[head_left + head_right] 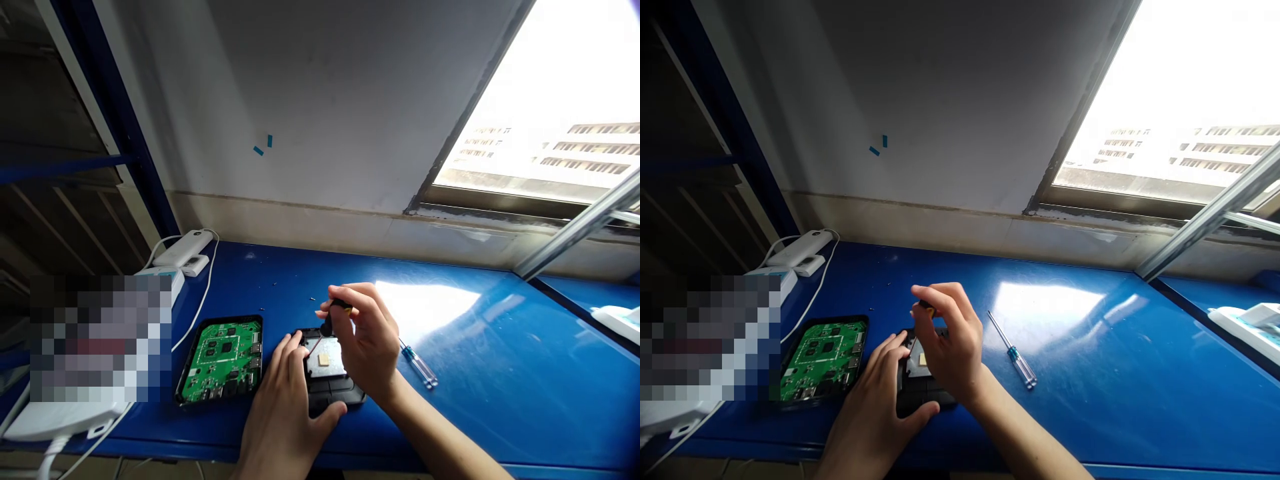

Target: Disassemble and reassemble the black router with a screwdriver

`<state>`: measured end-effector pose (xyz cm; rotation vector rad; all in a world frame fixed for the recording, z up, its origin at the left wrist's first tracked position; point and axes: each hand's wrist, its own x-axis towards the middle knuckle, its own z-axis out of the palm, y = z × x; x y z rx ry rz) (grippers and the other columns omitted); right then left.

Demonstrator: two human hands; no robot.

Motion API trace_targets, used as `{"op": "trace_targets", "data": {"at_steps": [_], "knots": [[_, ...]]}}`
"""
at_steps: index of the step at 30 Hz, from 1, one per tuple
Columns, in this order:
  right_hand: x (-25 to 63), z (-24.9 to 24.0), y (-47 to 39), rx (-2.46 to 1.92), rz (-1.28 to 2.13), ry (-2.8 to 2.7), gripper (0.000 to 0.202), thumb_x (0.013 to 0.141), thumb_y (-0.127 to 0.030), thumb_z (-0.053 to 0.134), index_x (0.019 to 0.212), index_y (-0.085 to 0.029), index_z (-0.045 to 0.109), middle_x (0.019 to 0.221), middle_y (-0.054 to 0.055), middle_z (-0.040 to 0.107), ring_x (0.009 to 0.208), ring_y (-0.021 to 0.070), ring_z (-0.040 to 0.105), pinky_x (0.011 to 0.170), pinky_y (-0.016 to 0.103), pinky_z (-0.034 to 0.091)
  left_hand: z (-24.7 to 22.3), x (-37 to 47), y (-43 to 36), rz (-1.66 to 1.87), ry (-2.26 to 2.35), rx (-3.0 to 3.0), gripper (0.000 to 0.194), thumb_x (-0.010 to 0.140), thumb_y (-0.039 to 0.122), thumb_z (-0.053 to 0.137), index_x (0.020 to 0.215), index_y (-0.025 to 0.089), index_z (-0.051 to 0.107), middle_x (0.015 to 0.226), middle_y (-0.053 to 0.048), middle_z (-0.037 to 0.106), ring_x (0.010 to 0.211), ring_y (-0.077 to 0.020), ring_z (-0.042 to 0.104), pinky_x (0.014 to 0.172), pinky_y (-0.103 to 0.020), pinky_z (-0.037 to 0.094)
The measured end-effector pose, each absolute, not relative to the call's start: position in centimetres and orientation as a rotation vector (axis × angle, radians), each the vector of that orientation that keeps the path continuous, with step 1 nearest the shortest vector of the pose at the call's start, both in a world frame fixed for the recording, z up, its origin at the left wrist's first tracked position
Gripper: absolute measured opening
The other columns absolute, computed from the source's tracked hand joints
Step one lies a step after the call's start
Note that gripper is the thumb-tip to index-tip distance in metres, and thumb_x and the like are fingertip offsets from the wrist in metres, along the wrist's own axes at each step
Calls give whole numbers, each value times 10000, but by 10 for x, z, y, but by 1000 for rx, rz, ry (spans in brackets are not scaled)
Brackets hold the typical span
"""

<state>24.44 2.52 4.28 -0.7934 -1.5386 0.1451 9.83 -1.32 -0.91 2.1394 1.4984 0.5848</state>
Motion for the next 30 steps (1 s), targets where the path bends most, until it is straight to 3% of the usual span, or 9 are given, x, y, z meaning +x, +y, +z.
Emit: {"op": "trace_targets", "data": {"at_steps": [4, 6, 9, 11, 15, 20, 22, 26, 30], "knots": [[244, 46, 24, -707, 247, -1566, 388, 1051, -120, 335, 1260, -269, 625, 1218, 88, 664, 946, 172, 722, 754, 375, 677, -12, 97, -12, 565, 1473, 2157, 614, 802, 480, 662, 1310, 169, 512, 1620, -175, 404, 1528, -348, 309, 1171, -547, 407], [244, 47, 24, -729, 221, -1572, 314, 1038, -155, 416, 1218, -260, 651, 1218, 97, 628, 939, 181, 710, 747, 383, 676, -14, 96, -12, 561, 1470, 2154, 622, 812, 496, 652, 1319, 165, 510, 1621, -183, 399, 1531, -352, 300, 1169, -558, 405], [244, 49, 24, -802, 71, -1547, 258, 954, -133, 616, 1157, -270, 698, 1030, 55, 585, 843, 164, 680, 687, 338, 662, -13, 97, -12, 591, 1479, 2143, 597, 801, 483, 671, 1293, 175, 532, 1617, -183, 405, 1528, -356, 308, 1163, -564, 410], [243, 50, 24, -813, 75, -1527, 297, 968, -101, 574, 1175, -279, 691, 997, 45, 614, 834, 157, 687, 676, 316, 661, -10, 99, -13, 606, 1489, 2136, 593, 787, 465, 688, 1283, 175, 540, 1611, -180, 417, 1524, -352, 319, 1161, -549, 419], [243, 48, 24, -762, 241, -1524, 363, 1028, -114, 372, 1245, -270, 616, 1152, 71, 679, 974, 180, 710, 757, 366, 672, -7, 100, -14, 572, 1511, 2134, 633, 777, 439, 694, 1306, 130, 533, 1608, -194, 416, 1523, -339, 326, 1182, -522, 402], [244, 46, 28, -821, 59, -1551, 251, 945, -156, 627, 1169, -266, 655, 1004, 49, 595, 854, 174, 670, 680, 335, 632, -9, 97, -13, 528, 1494, 2152, 662, 814, 512, 652, 1339, 132, 516, 1629, -196, 376, 1541, -349, 274, 1183, -552, 388], [245, 45, 28, -851, 78, -1526, 281, 979, -135, 562, 1209, -276, 638, 993, 45, 625, 834, 162, 678, 676, 320, 627, -10, 97, -12, 531, 1500, 2152, 656, 814, 517, 653, 1332, 136, 522, 1629, -194, 378, 1540, -348, 277, 1184, -546, 389], [245, 42, 26, -807, 221, -1527, 346, 1046, -143, 367, 1300, -275, 562, 1178, 78, 698, 962, 182, 714, 797, 388, 638, -11, 96, -13, 532, 1477, 2146, 670, 801, 524, 672, 1327, 132, 533, 1627, -196, 381, 1533, -359, 291, 1188, -541, 387], [245, 44, 26, -766, 97, -1605, 256, 1006, -237, 555, 1256, -271, 600, 1144, 85, 650, 961, 208, 685, 786, 406, 624, -14, 95, -13, 567, 1473, 2151, 673, 806, 518, 663, 1348, 144, 523, 1619, -198, 395, 1526, -372, 304, 1168, -562, 402]]}}
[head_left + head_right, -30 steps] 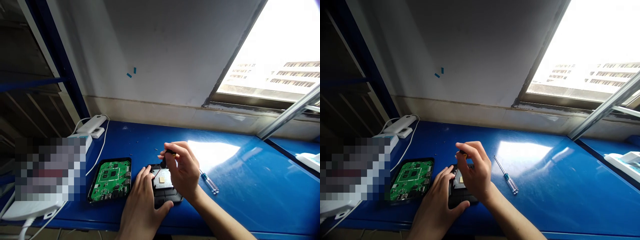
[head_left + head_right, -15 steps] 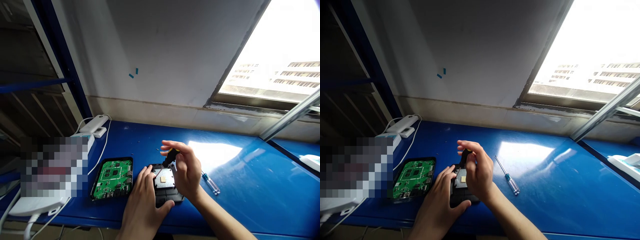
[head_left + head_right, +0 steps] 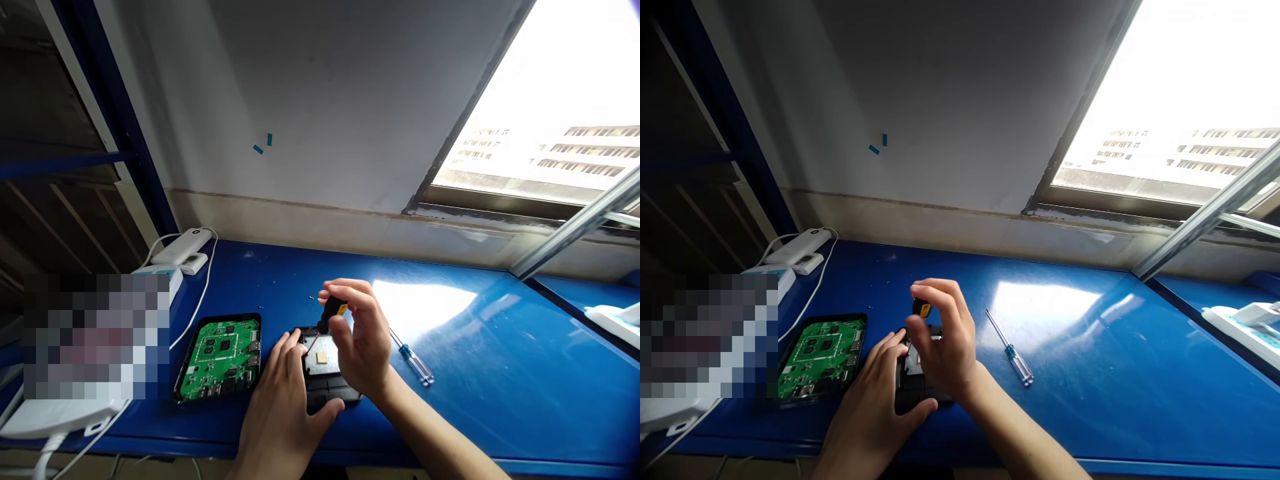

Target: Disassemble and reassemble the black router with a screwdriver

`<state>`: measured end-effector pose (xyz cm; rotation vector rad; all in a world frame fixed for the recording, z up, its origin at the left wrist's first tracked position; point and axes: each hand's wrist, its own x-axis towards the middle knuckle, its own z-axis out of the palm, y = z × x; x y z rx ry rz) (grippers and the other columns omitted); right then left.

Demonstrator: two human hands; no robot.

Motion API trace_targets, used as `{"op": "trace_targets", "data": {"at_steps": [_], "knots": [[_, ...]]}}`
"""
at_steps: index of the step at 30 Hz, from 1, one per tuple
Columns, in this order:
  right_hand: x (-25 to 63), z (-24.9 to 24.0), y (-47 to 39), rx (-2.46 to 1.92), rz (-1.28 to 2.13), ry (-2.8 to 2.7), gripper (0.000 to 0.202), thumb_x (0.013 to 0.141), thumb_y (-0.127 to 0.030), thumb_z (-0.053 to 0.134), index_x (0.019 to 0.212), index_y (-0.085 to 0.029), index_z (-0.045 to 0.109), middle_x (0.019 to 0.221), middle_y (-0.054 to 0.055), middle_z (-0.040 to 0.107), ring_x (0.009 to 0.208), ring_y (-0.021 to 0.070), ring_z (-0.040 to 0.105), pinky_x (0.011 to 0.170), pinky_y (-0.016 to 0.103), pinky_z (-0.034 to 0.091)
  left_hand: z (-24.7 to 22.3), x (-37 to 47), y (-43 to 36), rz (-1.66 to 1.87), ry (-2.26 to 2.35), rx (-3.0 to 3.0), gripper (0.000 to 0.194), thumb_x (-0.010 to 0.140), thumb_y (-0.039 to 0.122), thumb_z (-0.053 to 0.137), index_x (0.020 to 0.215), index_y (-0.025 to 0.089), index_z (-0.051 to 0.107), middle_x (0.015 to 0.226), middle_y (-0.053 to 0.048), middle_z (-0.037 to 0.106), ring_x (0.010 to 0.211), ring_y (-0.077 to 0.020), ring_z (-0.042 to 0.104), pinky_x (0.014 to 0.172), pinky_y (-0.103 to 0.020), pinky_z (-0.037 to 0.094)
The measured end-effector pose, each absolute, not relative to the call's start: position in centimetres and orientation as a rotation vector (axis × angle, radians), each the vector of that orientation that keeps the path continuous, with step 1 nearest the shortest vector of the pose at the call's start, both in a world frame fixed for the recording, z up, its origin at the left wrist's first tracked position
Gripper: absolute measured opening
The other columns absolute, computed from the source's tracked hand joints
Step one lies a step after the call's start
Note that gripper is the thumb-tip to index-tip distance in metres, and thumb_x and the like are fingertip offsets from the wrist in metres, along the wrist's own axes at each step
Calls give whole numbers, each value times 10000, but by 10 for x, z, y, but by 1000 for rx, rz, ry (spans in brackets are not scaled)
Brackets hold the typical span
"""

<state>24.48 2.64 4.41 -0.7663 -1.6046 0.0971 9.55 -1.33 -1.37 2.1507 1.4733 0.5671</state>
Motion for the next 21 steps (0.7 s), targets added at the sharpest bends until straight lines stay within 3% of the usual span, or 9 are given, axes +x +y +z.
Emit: {"op": "trace_targets", "data": {"at_steps": [3, 8, 10, 13, 15, 18, 21], "knots": [[244, 48, 27, -800, -24, -1588, 265, 935, -184, 676, 1180, -277, 640, 976, 38, 623, 825, 175, 661, 678, 337, 598, -15, 96, -13, 582, 1482, 2147, 640, 808, 502, 659, 1338, 169, 528, 1620, -178, 401, 1526, -364, 307, 1165, -570, 400], [244, 48, 25, -810, 150, -1590, 346, 1039, -143, 360, 1278, -265, 580, 1184, 87, 681, 996, 199, 694, 824, 398, 614, -8, 98, -13, 544, 1489, 2128, 653, 789, 495, 681, 1322, 146, 537, 1628, -183, 383, 1534, -351, 293, 1182, -536, 391], [244, 47, 25, -803, 106, -1605, 276, 1026, -193, 456, 1247, -268, 604, 1167, 85, 651, 1012, 211, 670, 828, 403, 604, -6, 98, -12, 528, 1491, 2127, 651, 791, 487, 678, 1326, 143, 535, 1632, -181, 374, 1534, -353, 293, 1185, -536, 389], [244, 47, 27, -802, -28, -1594, 255, 955, -170, 626, 1183, -283, 643, 995, 40, 606, 875, 180, 643, 719, 338, 581, -5, 97, -12, 512, 1476, 2134, 646, 807, 495, 663, 1329, 139, 529, 1641, -182, 358, 1538, -355, 280, 1185, -544, 386], [244, 47, 27, -815, 12, -1571, 300, 994, -132, 534, 1235, -292, 614, 990, 38, 641, 864, 172, 662, 725, 338, 586, -6, 97, -13, 533, 1471, 2132, 651, 805, 502, 671, 1326, 140, 527, 1635, -188, 369, 1538, -358, 279, 1184, -546, 389], [245, 47, 27, -843, 143, -1554, 365, 1047, -134, 362, 1306, -288, 568, 1164, 71, 689, 993, 194, 692, 850, 409, 594, -6, 99, -14, 583, 1478, 2127, 634, 790, 484, 697, 1302, 144, 541, 1614, -193, 406, 1526, -361, 308, 1183, -543, 392], [245, 50, 26, -816, 61, -1605, 290, 1014, -190, 517, 1273, -278, 613, 1139, 75, 654, 965, 206, 678, 816, 400, 589, -4, 102, -16, 602, 1523, 2119, 623, 775, 441, 714, 1293, 136, 553, 1601, -193, 426, 1516, -358, 335, 1182, -537, 395]]}}
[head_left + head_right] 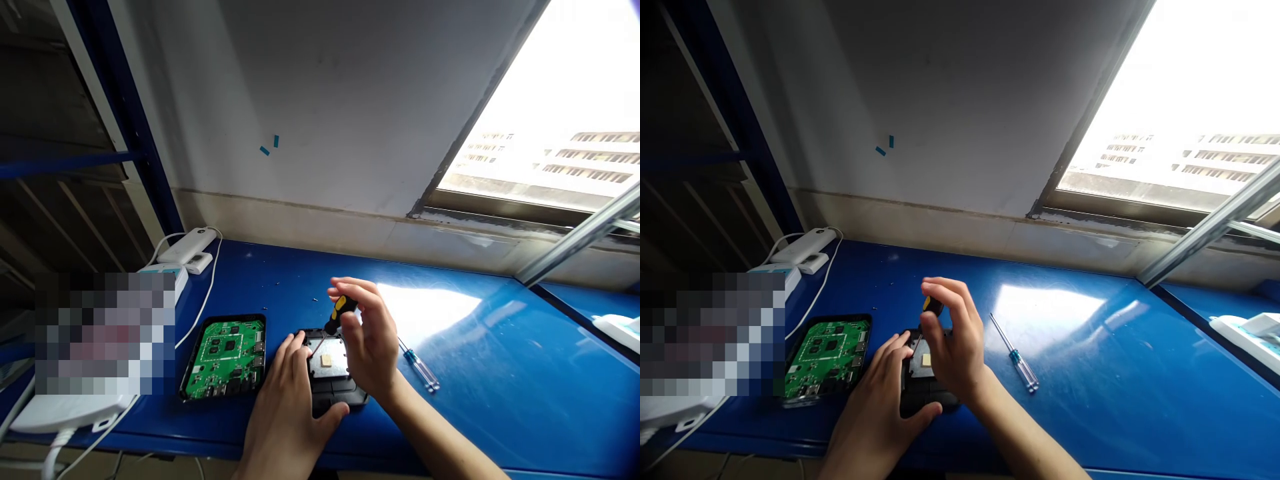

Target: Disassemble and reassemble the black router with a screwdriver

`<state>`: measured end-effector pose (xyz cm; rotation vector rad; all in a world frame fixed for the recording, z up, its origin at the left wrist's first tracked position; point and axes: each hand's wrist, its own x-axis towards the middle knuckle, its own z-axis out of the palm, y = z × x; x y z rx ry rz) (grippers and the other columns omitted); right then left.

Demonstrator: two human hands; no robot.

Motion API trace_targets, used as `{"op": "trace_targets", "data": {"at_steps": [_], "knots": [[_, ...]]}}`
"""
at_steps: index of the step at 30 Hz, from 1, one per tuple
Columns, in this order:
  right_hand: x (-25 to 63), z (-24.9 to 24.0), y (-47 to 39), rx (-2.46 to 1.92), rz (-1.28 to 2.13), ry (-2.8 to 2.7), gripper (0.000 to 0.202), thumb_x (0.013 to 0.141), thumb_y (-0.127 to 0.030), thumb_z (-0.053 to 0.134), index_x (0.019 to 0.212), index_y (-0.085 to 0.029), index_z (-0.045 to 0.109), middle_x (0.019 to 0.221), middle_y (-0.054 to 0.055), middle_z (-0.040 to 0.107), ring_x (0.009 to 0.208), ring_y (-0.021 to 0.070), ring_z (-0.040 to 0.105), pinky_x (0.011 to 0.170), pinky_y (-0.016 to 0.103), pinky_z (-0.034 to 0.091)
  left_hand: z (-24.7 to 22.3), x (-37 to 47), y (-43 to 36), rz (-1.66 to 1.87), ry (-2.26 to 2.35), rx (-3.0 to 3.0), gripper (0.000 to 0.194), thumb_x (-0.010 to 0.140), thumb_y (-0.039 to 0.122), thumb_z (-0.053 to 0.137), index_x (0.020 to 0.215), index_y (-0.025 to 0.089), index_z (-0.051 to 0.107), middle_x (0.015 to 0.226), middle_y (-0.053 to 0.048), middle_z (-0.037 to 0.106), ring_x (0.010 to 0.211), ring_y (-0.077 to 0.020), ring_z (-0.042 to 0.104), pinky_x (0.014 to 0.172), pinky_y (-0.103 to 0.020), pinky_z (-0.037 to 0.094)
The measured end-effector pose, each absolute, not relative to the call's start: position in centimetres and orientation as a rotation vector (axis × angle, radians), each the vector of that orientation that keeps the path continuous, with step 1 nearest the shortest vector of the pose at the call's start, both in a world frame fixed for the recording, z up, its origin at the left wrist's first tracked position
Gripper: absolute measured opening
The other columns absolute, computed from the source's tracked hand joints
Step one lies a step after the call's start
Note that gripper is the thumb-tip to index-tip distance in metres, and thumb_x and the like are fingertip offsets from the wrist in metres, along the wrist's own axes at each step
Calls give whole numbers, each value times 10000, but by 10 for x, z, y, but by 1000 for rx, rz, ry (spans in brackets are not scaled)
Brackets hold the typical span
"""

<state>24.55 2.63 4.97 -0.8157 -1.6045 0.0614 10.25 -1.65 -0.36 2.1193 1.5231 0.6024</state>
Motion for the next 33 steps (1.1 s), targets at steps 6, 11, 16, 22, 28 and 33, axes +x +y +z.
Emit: {"op": "trace_targets", "data": {"at_steps": [6, 11, 16, 22, 28, 33], "knots": [[247, 53, 30, -848, -96, -1591, 402, 933, -80, 636, 1270, -300, 645, 949, 21, 611, 783, 147, 626, 652, 299, 557, -1, 100, -14, 509, 1484, 2123, 684, 810, 507, 678, 1350, 114, 528, 1635, -187, 366, 1541, -357, 271, 1195, -546, 374], [260, 43, 40, -946, -54, -1418, 338, 962, -149, 621, 1261, -305, 636, 1034, 32, 601, 857, 166, 639, 713, 343, 572, 5, 100, -14, 420, 1505, 2093, 729, 805, 486, 709, 1387, 93, 512, 1647, -188, 340, 1549, -357, 246, 1215, -545, 348], [266, 37, 46, -1007, 12, -1355, 245, 985, -223, 604, 1216, -296, 643, 1028, 30, 601, 810, 155, 646, 710, 355, 581, 6, 102, -14, 413, 1523, 2110, 728, 813, 413, 720, 1425, 93, 488, 1657, -168, 326, 1549, -339, 253, 1223, -524, 348], [267, 36, 50, -1043, 75, -1318, 198, 1009, -279, 565, 1192, -275, 642, 1028, 33, 630, 736, 134, 664, 647, 319, 597, 1, 100, -13, 476, 1504, 2144, 683, 824, 389, 701, 1414, 111, 498, 1648, -162, 351, 1548, -328, 260, 1222, -526, 350], [261, 37, 46, -926, 158, -1287, 197, 1010, -267, 575, 1195, -283, 642, 1035, 33, 632, 755, 140, 707, 607, 296, 628, 9, 102, -14, 406, 1508, 2105, 730, 806, 387, 727, 1433, 102, 485, 1648, -166, 346, 1546, -345, 254, 1226, -528, 340], [254, 37, 40, -850, 214, -1335, 203, 1013, -248, 571, 1199, -293, 640, 1051, 24, 596, 708, 118, 696, 581, 287, 640, 7, 101, -11, 442, 1507, 2110, 740, 804, 419, 743, 1415, 89, 488, 1642, -191, 348, 1548, -349, 250, 1229, -534, 333]]}}
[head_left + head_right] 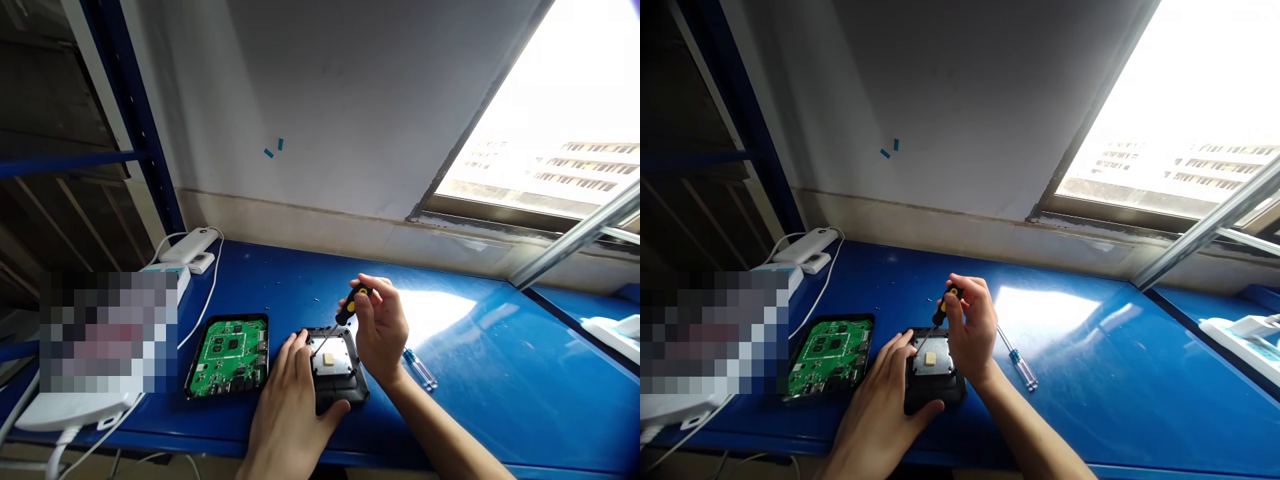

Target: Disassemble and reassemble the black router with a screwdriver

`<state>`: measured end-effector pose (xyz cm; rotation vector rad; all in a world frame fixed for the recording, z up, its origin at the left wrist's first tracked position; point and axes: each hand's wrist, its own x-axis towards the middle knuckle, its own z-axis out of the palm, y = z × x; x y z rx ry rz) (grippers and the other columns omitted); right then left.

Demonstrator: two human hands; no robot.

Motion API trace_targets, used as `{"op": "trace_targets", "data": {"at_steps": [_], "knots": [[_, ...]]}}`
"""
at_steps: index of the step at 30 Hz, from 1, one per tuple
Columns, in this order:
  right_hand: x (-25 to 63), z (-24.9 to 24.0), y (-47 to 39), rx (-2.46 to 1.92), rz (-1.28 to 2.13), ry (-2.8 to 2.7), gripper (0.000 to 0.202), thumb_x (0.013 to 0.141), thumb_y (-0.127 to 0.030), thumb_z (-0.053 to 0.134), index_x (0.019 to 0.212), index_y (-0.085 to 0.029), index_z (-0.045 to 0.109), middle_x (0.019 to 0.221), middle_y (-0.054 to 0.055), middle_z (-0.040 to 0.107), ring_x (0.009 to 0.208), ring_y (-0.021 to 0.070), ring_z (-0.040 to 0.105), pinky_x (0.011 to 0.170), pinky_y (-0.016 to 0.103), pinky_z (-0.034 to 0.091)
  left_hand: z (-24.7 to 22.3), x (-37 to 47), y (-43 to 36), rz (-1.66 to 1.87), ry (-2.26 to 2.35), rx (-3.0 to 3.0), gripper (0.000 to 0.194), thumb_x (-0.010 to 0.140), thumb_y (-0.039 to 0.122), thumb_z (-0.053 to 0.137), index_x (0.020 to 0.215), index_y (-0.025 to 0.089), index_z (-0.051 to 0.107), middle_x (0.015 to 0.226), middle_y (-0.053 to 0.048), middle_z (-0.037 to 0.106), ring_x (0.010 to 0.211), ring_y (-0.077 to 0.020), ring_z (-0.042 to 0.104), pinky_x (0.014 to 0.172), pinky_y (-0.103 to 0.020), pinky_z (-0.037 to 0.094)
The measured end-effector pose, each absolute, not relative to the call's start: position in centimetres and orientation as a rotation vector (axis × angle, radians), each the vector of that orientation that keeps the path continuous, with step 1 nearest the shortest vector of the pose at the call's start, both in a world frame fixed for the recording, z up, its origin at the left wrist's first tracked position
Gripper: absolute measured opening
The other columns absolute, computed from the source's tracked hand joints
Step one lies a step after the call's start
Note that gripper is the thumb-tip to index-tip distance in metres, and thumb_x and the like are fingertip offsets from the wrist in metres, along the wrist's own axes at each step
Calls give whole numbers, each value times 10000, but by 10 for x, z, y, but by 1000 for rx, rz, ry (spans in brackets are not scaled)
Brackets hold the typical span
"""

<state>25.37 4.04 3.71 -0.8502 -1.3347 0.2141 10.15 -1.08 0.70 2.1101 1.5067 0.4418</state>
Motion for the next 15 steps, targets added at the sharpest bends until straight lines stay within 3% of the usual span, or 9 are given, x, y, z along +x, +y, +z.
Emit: {"op": "trace_targets", "data": {"at_steps": [10, 15], "knots": [[254, 36, 37, -823, 167, -1412, 247, 1007, -180, 562, 1209, -298, 640, 1075, 23, 582, 720, 113, 709, 596, 294, 644, 4, 100, -13, 435, 1477, 2114, 715, 814, 446, 714, 1401, 98, 501, 1651, -184, 335, 1551, -355, 242, 1225, -535, 328], [251, 37, 34, -803, 199, -1448, 299, 1039, -171, 477, 1268, -309, 610, 1158, 44, 658, 766, 135, 738, 629, 320, 660, -7, 97, -11, 510, 1427, 2139, 722, 825, 531, 686, 1384, 110, 509, 1645, -184, 347, 1543, -372, 258, 1204, -565, 352]]}}
